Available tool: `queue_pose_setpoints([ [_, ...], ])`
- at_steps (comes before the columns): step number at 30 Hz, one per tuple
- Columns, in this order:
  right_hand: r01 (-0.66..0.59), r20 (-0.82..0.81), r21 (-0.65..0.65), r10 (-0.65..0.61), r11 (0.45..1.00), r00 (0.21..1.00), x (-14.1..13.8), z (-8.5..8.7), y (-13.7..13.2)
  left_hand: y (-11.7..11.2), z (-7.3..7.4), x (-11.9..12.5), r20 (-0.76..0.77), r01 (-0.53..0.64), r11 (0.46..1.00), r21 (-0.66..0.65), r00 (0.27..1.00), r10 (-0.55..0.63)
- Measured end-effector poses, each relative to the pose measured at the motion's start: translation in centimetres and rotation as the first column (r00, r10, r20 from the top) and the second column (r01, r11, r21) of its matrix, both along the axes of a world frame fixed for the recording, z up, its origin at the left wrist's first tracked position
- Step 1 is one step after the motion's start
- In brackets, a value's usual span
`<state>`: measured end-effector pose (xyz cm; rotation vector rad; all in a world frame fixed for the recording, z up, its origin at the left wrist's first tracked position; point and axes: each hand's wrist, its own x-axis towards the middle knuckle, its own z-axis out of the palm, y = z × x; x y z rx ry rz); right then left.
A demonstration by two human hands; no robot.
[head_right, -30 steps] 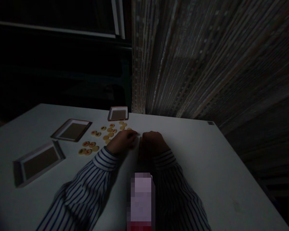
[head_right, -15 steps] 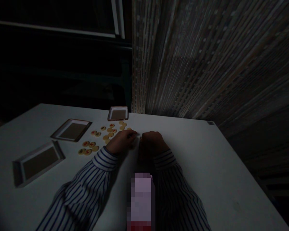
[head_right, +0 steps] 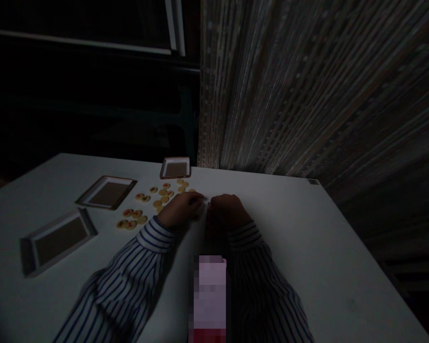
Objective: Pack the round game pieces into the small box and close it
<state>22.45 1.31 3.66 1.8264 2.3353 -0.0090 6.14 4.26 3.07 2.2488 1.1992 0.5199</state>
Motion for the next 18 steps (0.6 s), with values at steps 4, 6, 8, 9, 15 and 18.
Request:
queue_pose_setpoints([
  [4,0.000,0.005,-0.017,0.000,1.000,1.000,0.08,-0.28,0.19,-0.08,0.18,0.00,-0.007,0.001,1.000,0.007,1.000,-0.001],
  [6,-0.006,0.003,-0.015,0.006,1.000,1.000,0.15,-0.43,0.27,-0.07,0.14,0.00,-0.010,0.004,1.000,0.009,1.000,-0.003],
  [8,-0.001,0.002,-0.010,0.001,1.000,1.000,0.22,-0.54,0.31,-0.01,0.00,-0.01,-0.008,0.009,1.000,0.013,1.000,-0.009],
  [9,0.003,0.001,-0.008,-0.003,1.000,1.000,0.26,-0.58,0.31,0.04,-0.09,-0.03,-0.006,0.012,1.000,0.016,1.000,-0.012],
  [15,0.002,-0.023,0.007,-0.002,1.000,1.000,0.44,-0.49,0.07,0.22,-0.27,-0.04,-0.009,0.007,1.000,0.001,1.000,-0.007],
  [18,-0.004,-0.028,0.016,0.005,1.000,1.000,0.32,-0.35,-0.09,0.19,-0.14,-0.02,-0.011,0.007,1.000,-0.003,1.000,-0.007],
])
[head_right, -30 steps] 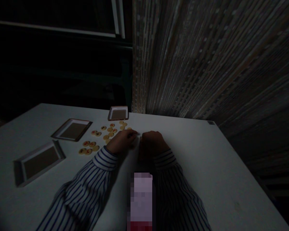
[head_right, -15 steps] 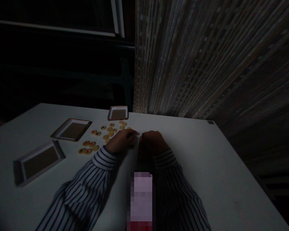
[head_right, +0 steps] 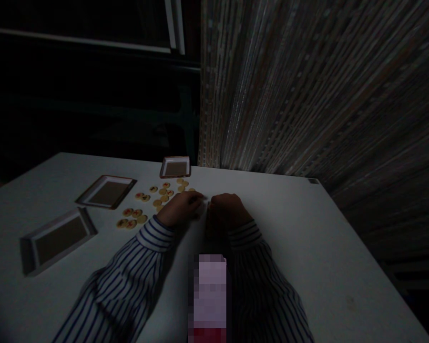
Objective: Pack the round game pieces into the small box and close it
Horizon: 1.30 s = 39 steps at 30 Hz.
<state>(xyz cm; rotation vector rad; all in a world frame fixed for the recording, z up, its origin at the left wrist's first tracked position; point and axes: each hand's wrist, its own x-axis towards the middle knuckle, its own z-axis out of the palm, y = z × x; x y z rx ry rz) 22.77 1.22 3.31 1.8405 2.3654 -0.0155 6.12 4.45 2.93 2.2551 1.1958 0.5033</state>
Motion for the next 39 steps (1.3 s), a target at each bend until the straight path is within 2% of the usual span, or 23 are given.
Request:
queue_pose_setpoints([
  [18,-0.001,0.011,-0.081,0.002,0.997,1.000,-0.7,1.4,-0.3,-0.2,0.2,0.0,0.005,-0.004,1.000,-0.015,1.000,0.004],
  [29,-0.011,-0.001,-0.035,0.011,0.999,1.000,-0.5,0.5,-0.1,-0.1,0.0,-0.1,0.007,0.003,1.000,0.023,1.000,-0.003],
  [39,-0.023,-0.024,-0.035,0.022,0.999,0.999,-0.5,0.8,-0.2,0.1,-0.4,-0.1,0.028,0.012,1.000,0.005,1.000,-0.012],
])
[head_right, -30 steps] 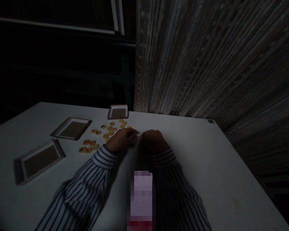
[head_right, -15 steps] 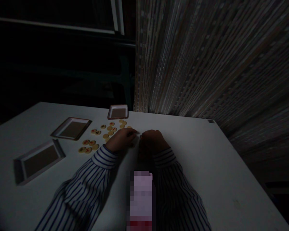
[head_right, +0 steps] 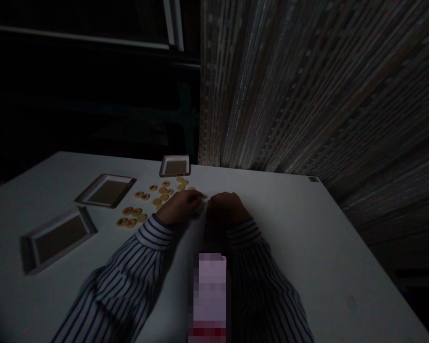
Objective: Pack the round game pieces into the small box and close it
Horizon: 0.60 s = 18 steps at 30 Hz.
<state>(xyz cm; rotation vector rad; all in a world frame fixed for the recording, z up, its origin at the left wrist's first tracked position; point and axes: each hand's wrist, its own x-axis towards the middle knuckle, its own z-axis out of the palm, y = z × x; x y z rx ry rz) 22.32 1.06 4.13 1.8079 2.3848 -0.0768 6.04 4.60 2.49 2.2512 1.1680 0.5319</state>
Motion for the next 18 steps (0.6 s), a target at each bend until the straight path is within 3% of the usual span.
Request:
queue_pose_setpoints([
  [18,0.004,0.019,0.043,-0.005,0.999,1.000,0.60,0.10,-0.16,-0.04,0.10,-0.03,-0.009,-0.008,1.000,0.018,1.000,0.009],
])
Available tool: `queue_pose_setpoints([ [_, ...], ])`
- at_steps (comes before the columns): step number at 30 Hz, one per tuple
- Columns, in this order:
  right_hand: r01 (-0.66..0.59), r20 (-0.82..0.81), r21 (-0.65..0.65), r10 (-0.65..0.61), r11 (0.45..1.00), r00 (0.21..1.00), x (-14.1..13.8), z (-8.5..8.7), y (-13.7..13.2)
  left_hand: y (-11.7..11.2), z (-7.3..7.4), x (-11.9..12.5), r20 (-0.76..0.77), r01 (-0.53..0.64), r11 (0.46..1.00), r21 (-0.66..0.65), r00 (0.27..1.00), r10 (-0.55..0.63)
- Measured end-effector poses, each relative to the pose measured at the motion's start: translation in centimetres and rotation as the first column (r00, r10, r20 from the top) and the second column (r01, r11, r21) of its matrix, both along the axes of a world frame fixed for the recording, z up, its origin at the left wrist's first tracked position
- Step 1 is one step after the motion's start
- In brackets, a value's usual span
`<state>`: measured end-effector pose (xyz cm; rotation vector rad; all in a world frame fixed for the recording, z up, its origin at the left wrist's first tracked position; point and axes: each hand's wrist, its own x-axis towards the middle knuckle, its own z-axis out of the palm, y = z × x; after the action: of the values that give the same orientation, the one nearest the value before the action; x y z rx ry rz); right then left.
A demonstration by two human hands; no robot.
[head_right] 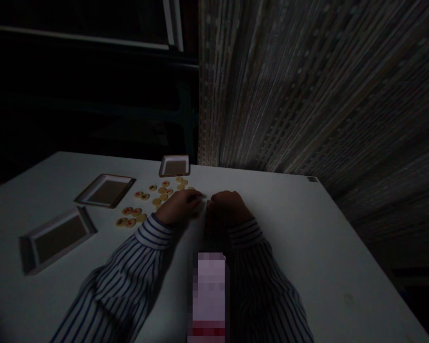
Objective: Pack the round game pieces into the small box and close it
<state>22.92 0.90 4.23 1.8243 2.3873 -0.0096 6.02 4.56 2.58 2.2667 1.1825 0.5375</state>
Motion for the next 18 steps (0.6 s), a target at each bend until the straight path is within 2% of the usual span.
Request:
queue_pose_setpoints([
  [9,0.090,-0.039,0.052,-0.088,0.995,0.995,1.1,1.6,-1.1,-0.1,0.1,0.1,0.006,-0.013,0.999,0.048,1.000,0.013],
  [18,0.209,-0.157,0.076,-0.196,0.975,0.968,4.2,0.7,-5.7,-2.6,0.8,0.1,-0.010,-0.029,0.999,0.020,1.000,0.030],
])
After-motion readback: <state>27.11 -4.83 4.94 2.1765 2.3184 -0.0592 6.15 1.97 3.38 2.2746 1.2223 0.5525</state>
